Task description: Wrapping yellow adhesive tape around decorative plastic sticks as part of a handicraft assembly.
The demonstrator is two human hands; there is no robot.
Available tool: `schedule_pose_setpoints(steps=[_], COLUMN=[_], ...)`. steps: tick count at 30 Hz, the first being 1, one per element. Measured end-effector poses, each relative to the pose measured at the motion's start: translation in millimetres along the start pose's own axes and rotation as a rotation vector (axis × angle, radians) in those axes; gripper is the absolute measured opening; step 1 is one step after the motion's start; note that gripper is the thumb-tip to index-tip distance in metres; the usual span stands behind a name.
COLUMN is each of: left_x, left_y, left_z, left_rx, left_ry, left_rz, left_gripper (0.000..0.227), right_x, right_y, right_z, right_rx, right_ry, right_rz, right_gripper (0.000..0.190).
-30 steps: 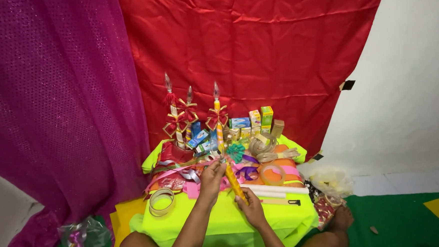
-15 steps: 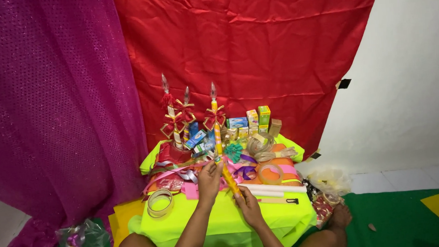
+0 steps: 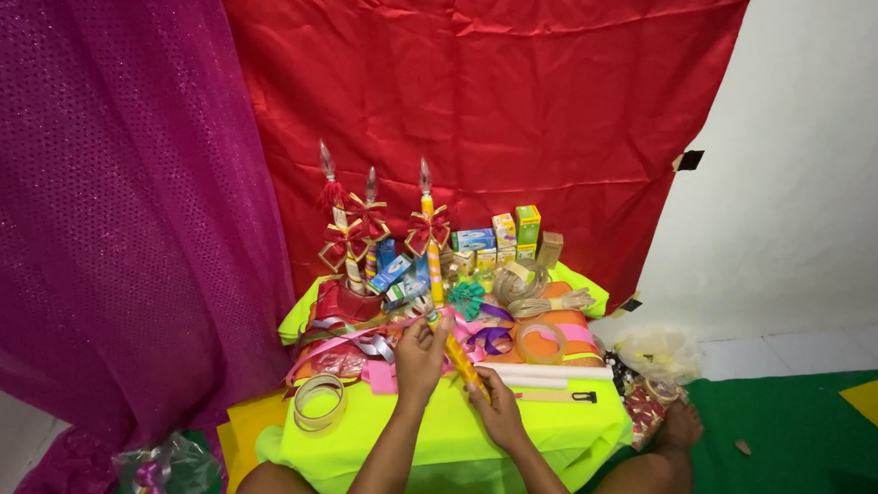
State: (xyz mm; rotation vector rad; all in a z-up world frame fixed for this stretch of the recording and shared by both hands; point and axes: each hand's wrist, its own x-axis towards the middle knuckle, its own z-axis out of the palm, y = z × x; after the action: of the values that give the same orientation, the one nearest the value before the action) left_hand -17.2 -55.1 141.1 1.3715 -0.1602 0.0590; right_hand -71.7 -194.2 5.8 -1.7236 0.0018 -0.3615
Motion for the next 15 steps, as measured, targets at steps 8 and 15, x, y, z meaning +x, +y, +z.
schedule_pose_setpoints(steps=[8, 15], left_x=[8, 23], left_y=[-11, -29], left_z=[-3, -11], left_rx=[0.198, 0.352], left_ry=[0.047, 0.049], left_rz=[0.051, 0.163], left_gripper=[0.041, 0.044], right_x=[-1, -3], right_y=[-5, -12], right_z=[3, -2], right_rx=[0.092, -0.044], right_ry=[-0.039, -0.165], right_rz=[0.045, -0.019], right_gripper=[0.037, 0.028])
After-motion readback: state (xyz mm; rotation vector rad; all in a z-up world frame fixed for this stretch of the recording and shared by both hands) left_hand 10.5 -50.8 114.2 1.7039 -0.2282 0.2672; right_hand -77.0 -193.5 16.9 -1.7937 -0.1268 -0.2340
